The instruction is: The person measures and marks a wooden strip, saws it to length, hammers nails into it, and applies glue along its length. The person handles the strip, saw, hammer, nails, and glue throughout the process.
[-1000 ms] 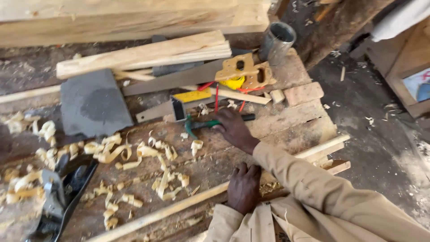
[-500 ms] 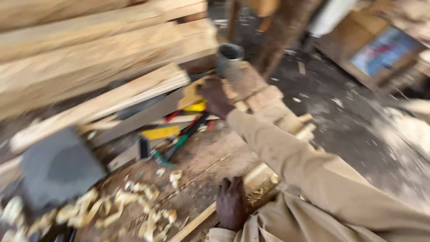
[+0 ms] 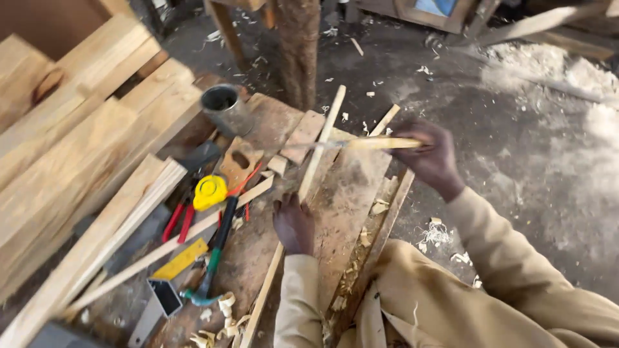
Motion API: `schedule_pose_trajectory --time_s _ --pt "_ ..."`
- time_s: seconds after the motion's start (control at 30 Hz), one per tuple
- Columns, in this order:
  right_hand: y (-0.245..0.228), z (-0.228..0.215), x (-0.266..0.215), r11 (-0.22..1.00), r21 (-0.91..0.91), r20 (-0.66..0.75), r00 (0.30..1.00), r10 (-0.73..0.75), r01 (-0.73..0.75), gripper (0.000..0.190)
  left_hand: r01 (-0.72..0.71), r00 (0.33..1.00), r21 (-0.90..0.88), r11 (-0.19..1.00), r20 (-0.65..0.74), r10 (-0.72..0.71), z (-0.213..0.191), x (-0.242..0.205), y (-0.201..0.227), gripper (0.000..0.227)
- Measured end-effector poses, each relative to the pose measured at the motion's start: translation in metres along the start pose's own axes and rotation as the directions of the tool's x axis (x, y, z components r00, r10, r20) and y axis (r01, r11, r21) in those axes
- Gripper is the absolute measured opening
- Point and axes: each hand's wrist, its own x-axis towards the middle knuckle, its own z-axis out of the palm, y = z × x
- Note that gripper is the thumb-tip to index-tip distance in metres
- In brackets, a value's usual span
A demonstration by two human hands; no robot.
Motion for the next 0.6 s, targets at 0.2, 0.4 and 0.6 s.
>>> schedule_pose_trajectory --time_s 0.2,0.4,0.6 --pt "0.018 -0.055 -0.049 0.809 0.56 -0.277 0.881 0.384 -0.177 0.018 -0.005 0.998 -0.012 1.0 0.055 0.006 0.033 0.053 0.033 0.018" --pt "0.014 -0.066 -0.077 0.921 0.306 -0.371 0.86 0.349 -0.242 0.02 -0.009 1.0 0.173 0.985 0.008 0.008 0.069 0.094 0.051 0.03" --pt "-0.002 -0.052 -0.105 0.964 0.141 -0.341 0.903 0.26 -0.225 0.019 0.065 0.976 0.187 0.98 0.195 -0.102 0.047 0.11 0.064 0.054"
